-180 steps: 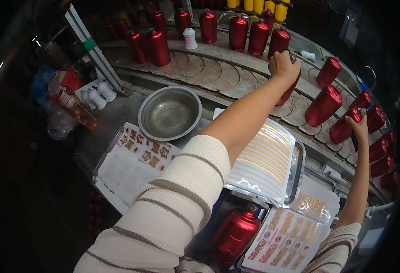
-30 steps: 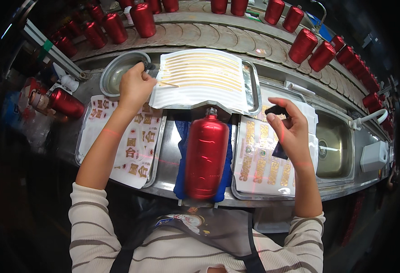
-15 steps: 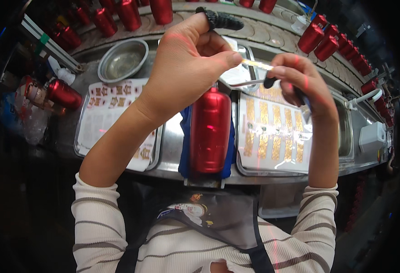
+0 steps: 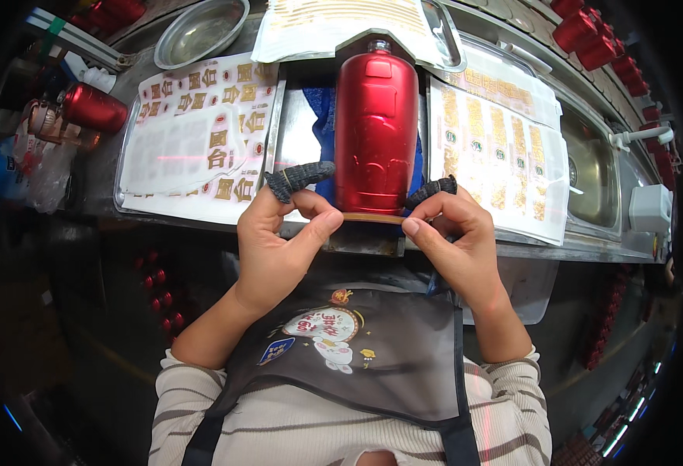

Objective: The person applies gold stickers to red cylindrical containers. They pick up a container, place it in a holder, peel a sticker from a sheet, and press it onto the container surface, smoothing it with their fingers. The process repeats for multiple containers.

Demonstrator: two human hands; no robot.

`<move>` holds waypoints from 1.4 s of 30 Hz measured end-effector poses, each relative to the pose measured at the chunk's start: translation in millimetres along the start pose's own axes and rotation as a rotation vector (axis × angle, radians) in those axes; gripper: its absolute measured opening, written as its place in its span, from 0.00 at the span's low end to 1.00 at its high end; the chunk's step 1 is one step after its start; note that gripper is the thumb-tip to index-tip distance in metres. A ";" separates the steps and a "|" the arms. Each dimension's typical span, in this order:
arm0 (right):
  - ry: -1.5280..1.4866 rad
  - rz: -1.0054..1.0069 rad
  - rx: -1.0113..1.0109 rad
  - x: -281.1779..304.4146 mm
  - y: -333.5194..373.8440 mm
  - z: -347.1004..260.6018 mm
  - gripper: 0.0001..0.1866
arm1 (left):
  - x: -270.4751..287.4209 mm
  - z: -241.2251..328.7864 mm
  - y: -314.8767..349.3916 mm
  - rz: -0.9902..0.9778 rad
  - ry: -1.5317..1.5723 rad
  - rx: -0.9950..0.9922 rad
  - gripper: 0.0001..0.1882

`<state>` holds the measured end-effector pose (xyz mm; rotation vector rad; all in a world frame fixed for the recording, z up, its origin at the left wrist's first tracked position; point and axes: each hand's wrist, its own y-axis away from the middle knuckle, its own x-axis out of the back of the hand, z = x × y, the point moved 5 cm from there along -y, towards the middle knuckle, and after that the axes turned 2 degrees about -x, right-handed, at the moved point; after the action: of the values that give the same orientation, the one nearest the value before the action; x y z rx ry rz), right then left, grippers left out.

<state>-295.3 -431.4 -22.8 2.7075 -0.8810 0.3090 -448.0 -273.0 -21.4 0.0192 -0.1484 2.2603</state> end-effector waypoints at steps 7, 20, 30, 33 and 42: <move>-0.027 -0.091 0.020 3.3 -6.2 -15.1 0.08 | 1.4 5.1 -10.6 -0.010 -0.012 -0.080 0.22; -0.120 -0.209 -0.086 45.8 -18.8 -45.5 0.12 | 22.9 11.9 -47.0 -0.073 0.074 -0.063 0.11; 0.207 -0.237 -0.073 38.8 -7.5 -31.0 0.09 | 29.3 -12.2 -19.9 -0.172 -0.354 -0.181 0.41; 0.212 -0.204 0.016 37.8 -3.4 -33.6 0.09 | -0.3 -16.2 -30.0 -0.252 -0.631 -0.435 0.42; 0.146 -0.143 -0.090 53.6 11.4 -37.9 0.08 | -18.5 -6.0 -33.8 -0.097 -0.627 -0.659 0.36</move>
<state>-264.1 -456.9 30.2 2.6094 -0.6419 0.4195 -410.0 -265.1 -25.1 0.3738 -1.1823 1.9399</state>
